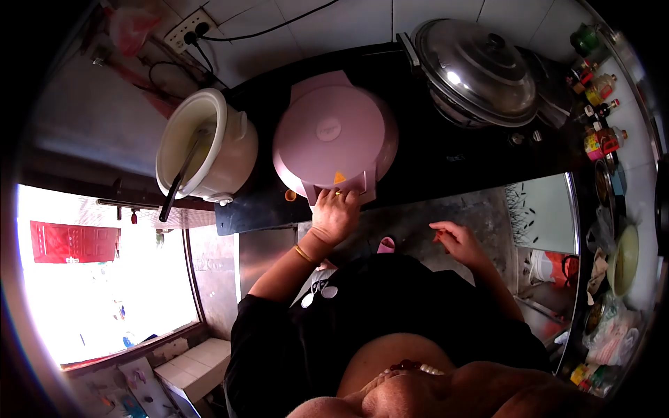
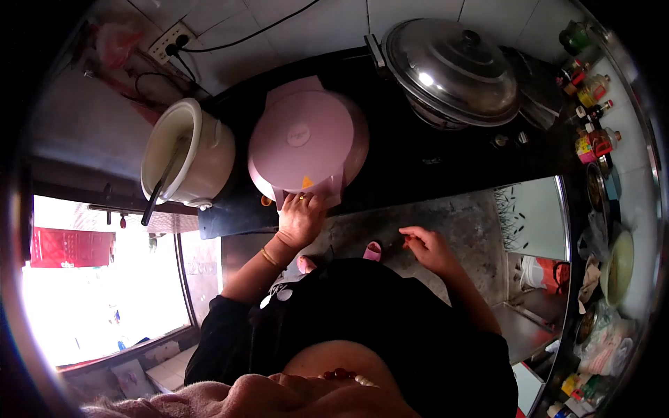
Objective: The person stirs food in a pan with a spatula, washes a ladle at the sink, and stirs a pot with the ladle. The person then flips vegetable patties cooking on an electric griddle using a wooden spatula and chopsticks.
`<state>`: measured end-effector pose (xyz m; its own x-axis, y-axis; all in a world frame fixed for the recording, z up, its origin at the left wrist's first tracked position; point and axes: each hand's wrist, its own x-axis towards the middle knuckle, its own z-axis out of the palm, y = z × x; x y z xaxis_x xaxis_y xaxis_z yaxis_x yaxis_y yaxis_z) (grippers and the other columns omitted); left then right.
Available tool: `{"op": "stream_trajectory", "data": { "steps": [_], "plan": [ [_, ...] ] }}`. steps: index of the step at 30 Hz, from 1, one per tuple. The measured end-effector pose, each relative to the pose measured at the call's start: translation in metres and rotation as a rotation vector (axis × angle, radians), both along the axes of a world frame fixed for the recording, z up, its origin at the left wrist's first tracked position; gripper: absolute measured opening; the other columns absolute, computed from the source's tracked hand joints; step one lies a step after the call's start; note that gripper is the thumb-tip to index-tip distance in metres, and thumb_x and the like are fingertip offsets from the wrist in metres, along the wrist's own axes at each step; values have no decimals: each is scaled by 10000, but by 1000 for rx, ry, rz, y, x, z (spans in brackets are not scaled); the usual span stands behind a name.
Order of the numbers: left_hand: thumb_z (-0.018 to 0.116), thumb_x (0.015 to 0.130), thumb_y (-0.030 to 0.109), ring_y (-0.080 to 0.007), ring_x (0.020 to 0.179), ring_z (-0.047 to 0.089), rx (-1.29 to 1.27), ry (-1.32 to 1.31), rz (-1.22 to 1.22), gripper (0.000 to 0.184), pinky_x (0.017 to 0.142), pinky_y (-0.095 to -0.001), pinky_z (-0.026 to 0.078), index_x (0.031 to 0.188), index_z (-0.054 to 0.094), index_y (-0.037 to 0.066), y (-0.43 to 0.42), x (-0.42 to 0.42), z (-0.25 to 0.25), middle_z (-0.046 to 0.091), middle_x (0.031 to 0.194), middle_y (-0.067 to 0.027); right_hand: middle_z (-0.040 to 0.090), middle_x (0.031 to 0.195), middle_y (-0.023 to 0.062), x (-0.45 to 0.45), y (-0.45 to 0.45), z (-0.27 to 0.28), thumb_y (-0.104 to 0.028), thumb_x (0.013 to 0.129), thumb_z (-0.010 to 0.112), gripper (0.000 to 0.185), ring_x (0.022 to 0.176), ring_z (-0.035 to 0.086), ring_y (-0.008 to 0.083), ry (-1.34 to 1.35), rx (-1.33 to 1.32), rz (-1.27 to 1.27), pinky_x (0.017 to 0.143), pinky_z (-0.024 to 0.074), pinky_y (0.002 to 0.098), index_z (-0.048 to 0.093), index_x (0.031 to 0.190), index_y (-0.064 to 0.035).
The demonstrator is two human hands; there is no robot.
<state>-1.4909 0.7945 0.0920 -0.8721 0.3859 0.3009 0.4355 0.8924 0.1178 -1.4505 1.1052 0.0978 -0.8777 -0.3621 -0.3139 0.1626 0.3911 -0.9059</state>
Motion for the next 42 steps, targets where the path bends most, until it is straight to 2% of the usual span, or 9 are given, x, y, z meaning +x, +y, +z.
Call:
{"op": "stream_trajectory", "data": {
  "steps": [9,19,22,23,25,31,34,38,42],
  "plan": [
    [529,731,77,-286,717,616,-142,-42,-94,211,686,-401,484,939,548,46,-11,-6,27,600,772,-133,637,807,83,9,34,-8,-42,879,476,262,714,596,120,-10,-65,-94,637,467,264,583,1115,-8],
    [568,831,181,-297,756,624,-220,-87,-62,146,598,-387,507,944,544,92,-42,-86,191,606,851,-127,620,851,41,21,59,-19,-73,879,455,312,663,532,87,-67,-127,-157,594,440,230,571,1169,-55],
    [554,852,217,-212,759,623,-831,317,-304,158,573,-338,510,961,584,105,-75,-152,224,561,871,-71,625,846,41,24,59,-19,-82,877,468,313,652,527,83,-83,-110,-206,582,439,227,573,1171,-55],
    [616,727,125,-189,1006,573,-748,92,-76,237,811,-290,507,961,634,154,-65,-163,241,595,1018,-37,626,838,43,28,58,-19,-84,877,473,311,640,524,83,-103,-98,-237,577,439,227,574,1170,-53],
    [589,846,192,-270,935,593,-221,-153,-33,180,802,-346,467,976,601,69,-71,-201,274,614,947,-94,631,822,50,36,57,-19,-91,880,480,307,613,517,84,-115,-66,-285,565,439,230,575,1169,-49],
    [612,835,323,-362,973,577,-281,222,-95,374,828,-392,467,1136,579,102,-161,-385,280,605,1083,-165,644,801,78,56,49,-10,-109,889,479,306,548,501,90,-140,10,-441,532,443,251,573,1166,-18],
    [586,849,285,-349,939,589,-938,184,-69,324,798,-413,479,1125,569,116,-113,-402,298,606,1011,-172,655,811,101,66,35,-1,-134,895,477,308,543,509,97,-152,66,-552,526,452,263,575,1148,12],
    [564,837,184,-337,717,611,-802,351,-178,500,656,-436,494,1303,420,294,-156,-487,271,621,765,-159,666,807,119,85,12,6,-112,881,486,291,577,549,108,-137,41,-694,533,472,278,591,1121,15],
    [493,887,258,-374,828,590,-683,340,-223,426,713,-454,474,1305,426,215,-178,-543,240,612,881,-203,669,826,131,95,-13,27,-87,859,497,286,655,608,146,-159,112,-736,622,498,289,592,1114,2]
  ]
}}
